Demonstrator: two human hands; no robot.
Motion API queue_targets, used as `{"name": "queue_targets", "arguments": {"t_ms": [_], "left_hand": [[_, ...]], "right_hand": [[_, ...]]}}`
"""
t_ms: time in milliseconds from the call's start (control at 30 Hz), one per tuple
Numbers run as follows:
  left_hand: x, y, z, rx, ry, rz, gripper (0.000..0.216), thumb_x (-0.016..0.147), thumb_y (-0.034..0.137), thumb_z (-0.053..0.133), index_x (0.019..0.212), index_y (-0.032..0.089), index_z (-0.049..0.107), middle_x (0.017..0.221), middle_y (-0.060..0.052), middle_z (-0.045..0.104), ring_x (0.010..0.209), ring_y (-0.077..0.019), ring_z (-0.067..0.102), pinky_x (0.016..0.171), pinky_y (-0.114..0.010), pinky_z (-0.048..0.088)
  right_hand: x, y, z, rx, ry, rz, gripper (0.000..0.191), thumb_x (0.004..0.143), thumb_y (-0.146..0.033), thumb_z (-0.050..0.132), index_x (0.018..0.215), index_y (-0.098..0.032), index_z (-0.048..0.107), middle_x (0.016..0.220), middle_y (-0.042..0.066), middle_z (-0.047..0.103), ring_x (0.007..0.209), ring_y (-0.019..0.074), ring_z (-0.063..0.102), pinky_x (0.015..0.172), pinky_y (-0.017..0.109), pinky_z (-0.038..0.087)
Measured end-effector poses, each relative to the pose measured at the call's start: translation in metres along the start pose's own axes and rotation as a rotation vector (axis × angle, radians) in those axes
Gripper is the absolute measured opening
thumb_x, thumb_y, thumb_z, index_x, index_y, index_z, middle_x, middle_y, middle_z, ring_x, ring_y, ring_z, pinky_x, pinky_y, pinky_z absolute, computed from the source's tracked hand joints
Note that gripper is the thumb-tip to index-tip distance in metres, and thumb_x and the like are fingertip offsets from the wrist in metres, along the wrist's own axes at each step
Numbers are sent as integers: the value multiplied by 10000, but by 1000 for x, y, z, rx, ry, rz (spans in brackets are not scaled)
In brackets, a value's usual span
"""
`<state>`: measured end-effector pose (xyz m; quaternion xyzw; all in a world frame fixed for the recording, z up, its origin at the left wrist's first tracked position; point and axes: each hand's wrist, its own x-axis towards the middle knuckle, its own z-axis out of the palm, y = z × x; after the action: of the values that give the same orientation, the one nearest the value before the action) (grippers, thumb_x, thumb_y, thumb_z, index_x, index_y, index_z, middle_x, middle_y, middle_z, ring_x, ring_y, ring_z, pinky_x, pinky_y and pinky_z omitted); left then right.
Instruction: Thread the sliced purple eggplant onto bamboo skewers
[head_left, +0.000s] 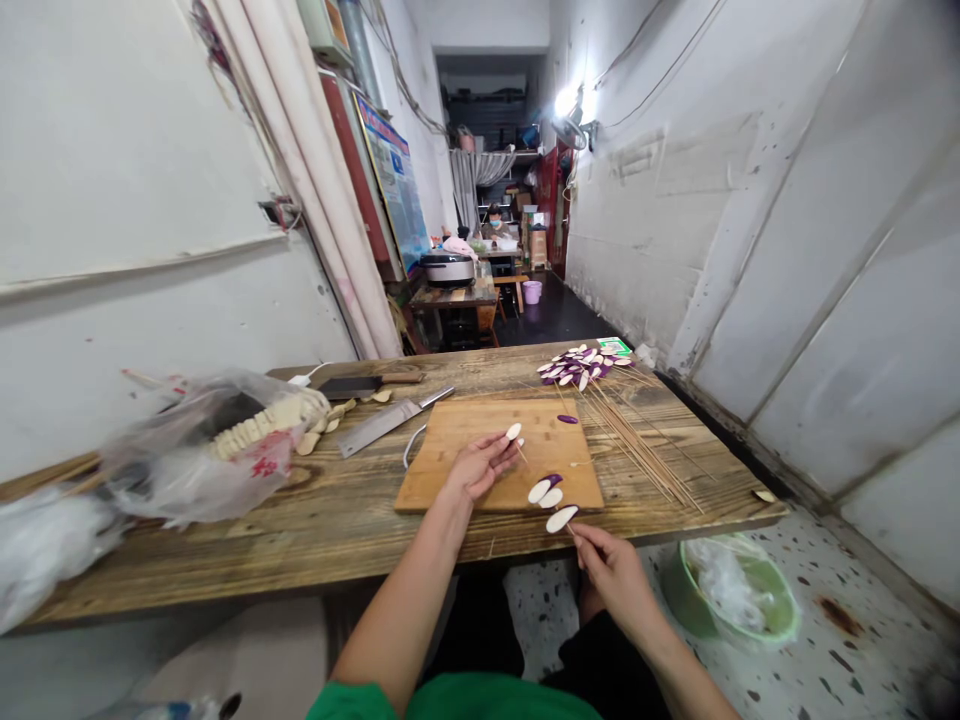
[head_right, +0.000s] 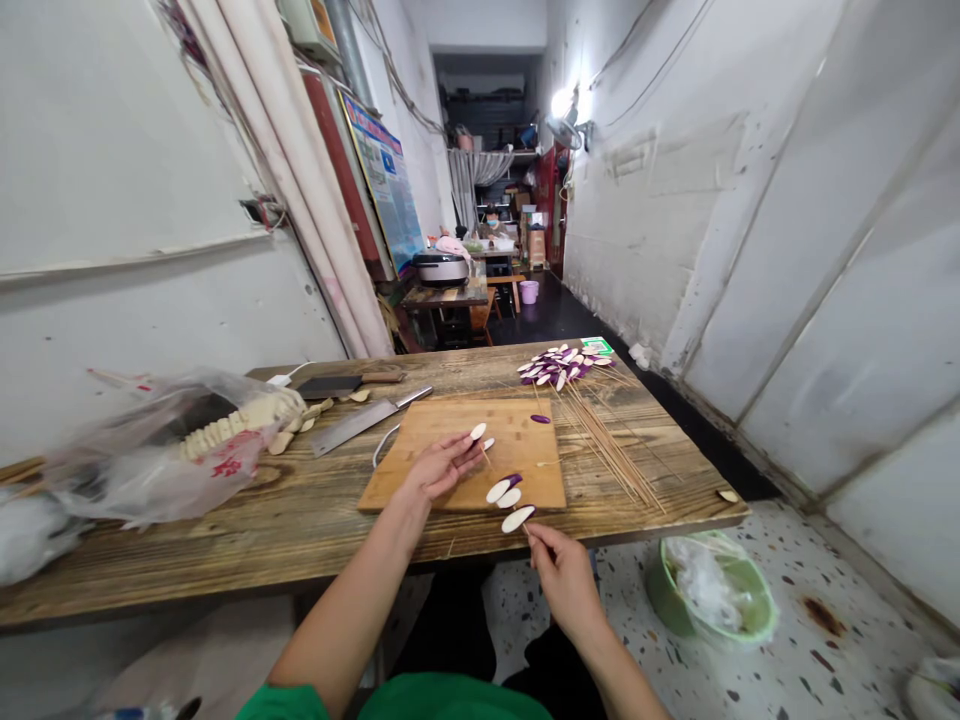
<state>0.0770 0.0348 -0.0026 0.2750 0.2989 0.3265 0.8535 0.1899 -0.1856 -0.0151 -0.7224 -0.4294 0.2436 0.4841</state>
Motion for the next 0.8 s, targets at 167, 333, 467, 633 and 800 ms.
{"name": "queue_targets", "arguments": {"t_ms": [167, 333, 467, 633, 800], "left_hand": [[-3, 0, 0, 32, -11, -33, 110, 769, 20, 611, 858, 74, 645, 812, -111, 709, 711, -160, 683, 776, -332, 551], [-5, 0, -1, 73, -52, -68, 140, 744, 32, 645, 880, 66, 653, 768, -108, 704, 693, -168, 681, 739, -309, 550], [-8, -4, 1, 84, -55, -84, 170, 708, 59, 695, 871, 89, 656, 743, -89, 700, 696, -170, 681, 719, -297, 544], [-15, -19, 10, 137, -80, -108, 244, 647, 93, 759, 870, 90, 660, 793, -94, 702, 705, -166, 673, 720, -288, 532], [-19, -24, 20, 110, -110, -57, 248, 720, 251, 725, 917, 123, 647, 1003, -117, 677, 847, -170, 656, 770, -288, 511]], "right_hand": [[0, -1, -1, -2, 6, 0, 386, 789, -415, 493, 923, -139, 727, 564, 16, 573, 552, 161, 529, 575, 271, 422], [1, -1, -4, -14, 17, -5, 385, 782, -415, 492, 917, -143, 729, 562, 17, 580, 552, 165, 538, 582, 277, 428], [1, 0, -5, -13, 18, -7, 382, 781, -416, 496, 911, -143, 729, 557, 16, 578, 553, 166, 538, 585, 280, 429], [5, -4, -3, 42, 28, -2, 375, 772, -428, 514, 899, -144, 724, 541, 4, 550, 508, 140, 489, 524, 256, 397], [22, -7, 1, 204, 98, 61, 409, 732, -477, 571, 908, -132, 703, 537, -18, 515, 426, 86, 381, 404, 210, 291]]}}
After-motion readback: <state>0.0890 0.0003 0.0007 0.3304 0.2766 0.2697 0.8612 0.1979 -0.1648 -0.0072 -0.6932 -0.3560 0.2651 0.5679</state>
